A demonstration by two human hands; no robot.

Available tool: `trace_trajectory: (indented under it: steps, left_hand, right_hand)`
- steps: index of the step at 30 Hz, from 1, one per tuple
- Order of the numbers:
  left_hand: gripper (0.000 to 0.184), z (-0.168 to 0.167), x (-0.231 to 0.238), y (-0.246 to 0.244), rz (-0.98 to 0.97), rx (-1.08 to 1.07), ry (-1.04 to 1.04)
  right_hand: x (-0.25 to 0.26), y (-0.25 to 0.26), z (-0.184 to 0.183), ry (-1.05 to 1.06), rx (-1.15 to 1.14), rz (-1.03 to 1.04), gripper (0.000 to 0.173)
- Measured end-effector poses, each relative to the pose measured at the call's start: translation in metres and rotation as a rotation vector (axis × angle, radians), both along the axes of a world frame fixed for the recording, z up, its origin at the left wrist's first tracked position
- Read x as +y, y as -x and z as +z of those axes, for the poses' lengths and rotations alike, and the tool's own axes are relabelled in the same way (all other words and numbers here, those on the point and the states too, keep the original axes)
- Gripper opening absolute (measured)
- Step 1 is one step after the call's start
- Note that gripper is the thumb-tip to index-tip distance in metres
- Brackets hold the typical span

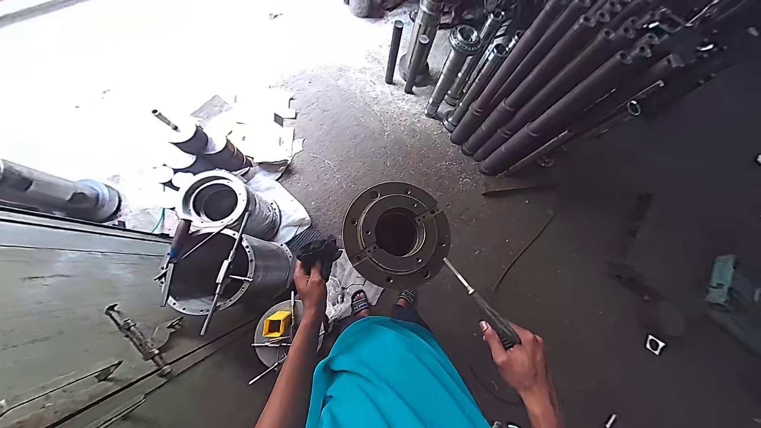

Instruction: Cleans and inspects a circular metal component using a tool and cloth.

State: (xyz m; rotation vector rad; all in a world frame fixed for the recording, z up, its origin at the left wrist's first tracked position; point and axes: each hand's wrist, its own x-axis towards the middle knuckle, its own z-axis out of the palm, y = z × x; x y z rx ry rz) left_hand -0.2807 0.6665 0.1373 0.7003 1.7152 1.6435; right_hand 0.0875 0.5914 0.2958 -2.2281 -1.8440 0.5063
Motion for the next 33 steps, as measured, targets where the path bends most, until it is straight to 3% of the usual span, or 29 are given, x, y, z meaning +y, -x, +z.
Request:
trace_trajectory:
  steps: [3, 9, 22, 33]
  left_hand:
    - [0.028, -0.002, 0.0, 0.004, 0.003, 0.015, -0.02]
    - [0.029, 0.001, -0.002, 0.006, -0.008, 0.026, -0.017]
    - [0.029, 0.0, -0.005, 0.003, -0.009, 0.018, -0.002]
    - [0.027, -0.003, -0.005, 0.007, -0.014, -0.014, 0.007]
  right_hand:
    - [-0.01, -0.003, -0.001, 0.086, 0.003, 0.068, 0.054]
    - [0.0, -0.015, -0.001, -0.023, -0.009, -0.137, 0.052]
    - [-0.013, -0.034, -0.006, 0.229, 0.228, 0.116, 0.042]
    - [-0.013, -0.025, -0.024, 0.247, 0.299, 0.224, 0.046]
